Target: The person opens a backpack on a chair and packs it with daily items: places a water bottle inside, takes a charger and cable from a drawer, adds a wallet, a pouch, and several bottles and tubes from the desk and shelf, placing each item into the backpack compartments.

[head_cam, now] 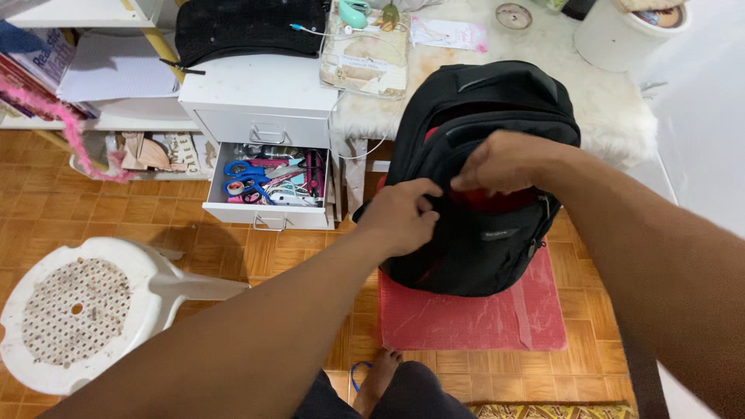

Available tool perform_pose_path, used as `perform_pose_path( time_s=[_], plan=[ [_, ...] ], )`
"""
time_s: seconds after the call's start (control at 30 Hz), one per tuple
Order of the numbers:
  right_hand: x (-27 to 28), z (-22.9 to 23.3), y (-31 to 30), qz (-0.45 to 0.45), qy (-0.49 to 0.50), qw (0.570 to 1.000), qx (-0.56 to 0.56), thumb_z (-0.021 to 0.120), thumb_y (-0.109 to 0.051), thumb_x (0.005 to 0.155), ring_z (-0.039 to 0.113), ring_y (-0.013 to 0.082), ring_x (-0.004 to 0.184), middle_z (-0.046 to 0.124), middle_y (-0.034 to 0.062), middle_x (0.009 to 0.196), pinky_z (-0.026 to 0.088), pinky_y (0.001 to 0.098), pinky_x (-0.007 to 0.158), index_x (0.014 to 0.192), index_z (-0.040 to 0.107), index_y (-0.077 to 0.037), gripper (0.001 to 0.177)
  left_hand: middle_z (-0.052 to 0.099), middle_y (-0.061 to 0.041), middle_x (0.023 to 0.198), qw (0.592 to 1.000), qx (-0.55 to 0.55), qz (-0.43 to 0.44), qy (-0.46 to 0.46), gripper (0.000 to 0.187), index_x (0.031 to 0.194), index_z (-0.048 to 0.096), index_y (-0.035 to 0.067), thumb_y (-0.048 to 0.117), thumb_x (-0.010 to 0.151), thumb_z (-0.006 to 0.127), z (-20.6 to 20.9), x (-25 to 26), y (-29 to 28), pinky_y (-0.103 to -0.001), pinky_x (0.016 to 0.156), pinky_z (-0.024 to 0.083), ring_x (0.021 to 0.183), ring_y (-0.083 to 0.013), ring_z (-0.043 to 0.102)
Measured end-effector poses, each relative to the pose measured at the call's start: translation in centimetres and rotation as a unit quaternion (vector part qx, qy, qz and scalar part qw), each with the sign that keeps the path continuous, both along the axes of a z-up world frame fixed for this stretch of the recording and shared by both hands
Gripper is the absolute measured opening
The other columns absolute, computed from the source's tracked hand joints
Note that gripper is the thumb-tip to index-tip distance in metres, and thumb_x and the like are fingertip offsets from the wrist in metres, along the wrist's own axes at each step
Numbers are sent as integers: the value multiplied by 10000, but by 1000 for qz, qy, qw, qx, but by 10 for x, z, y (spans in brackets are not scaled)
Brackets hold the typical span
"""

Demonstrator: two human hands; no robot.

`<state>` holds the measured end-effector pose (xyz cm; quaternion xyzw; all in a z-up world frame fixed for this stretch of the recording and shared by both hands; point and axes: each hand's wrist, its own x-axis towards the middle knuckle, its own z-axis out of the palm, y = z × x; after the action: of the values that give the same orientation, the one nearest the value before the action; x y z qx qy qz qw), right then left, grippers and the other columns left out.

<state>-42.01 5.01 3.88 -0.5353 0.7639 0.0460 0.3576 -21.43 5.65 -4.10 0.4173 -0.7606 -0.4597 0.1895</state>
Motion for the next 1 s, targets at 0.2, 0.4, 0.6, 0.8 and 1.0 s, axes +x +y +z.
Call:
perform_pose_path(
  time_s=[0.2, 0.4, 0.6, 0.8, 1.0],
  plan=[
    [61, -6, -15, -133, -195, 952, -194, 767, -298, 858, 711, 164, 726, 770, 71, 863, 588, 349, 692, 970, 781, -52, 270, 783, -86, 925, 983, 88, 160, 29, 285, 1054, 777, 65, 213, 810, 770, -76, 75, -44, -357, 785, 584, 857, -218, 745],
    [140, -70, -47, -270, -382, 884, 0, 706, -333, 902, 681, 211, 926, 725, 73, 1068, 561, 377, 812, 1176, 696, -100, 360, 676, -157, 1227, 803, 444, 380, 113, 505, 1318, 587, 72, 340, 894, 653, -132, 205, -97, -479, 881, 577, 1046, -338, 670],
    [200, -112, -86, -430, -398, 804, 96, 671, -512, 862, 521, 377, 1348, 483, 188, 1523, 441, 471, 1075, 1508, 460, -183, 755, 346, -282, 1588, 717, 505, 466, 118, 865, 1591, 321, 130, 575, 895, 580, -102, 278, -160, -633, 1104, 402, 1417, -471, 419],
    [237, -112, -128, -559, -480, 667, 111, 656, -790, 706, 28, 535, 1554, -81, 239, 1705, 137, 685, 1206, 1662, 29, -272, 1255, 89, -64, 1732, 703, 526, 455, 151, 1152, 1649, 98, 303, 750, 727, 624, -45, 290, -206, -865, 1094, 205, 1521, -627, 96],
    [253, -91, -155, -530, -480, 694, 87, 477, -949, 669, -78, 514, 1531, -47, 184, 1713, -10, 830, 1086, 1650, -12, -255, 1297, 80, -113, 1721, 744, 530, 394, 100, 1236, 1643, 98, 383, 853, 619, 608, -18, 289, -235, -933, 1049, 213, 1535, -574, -3]
  ],
)
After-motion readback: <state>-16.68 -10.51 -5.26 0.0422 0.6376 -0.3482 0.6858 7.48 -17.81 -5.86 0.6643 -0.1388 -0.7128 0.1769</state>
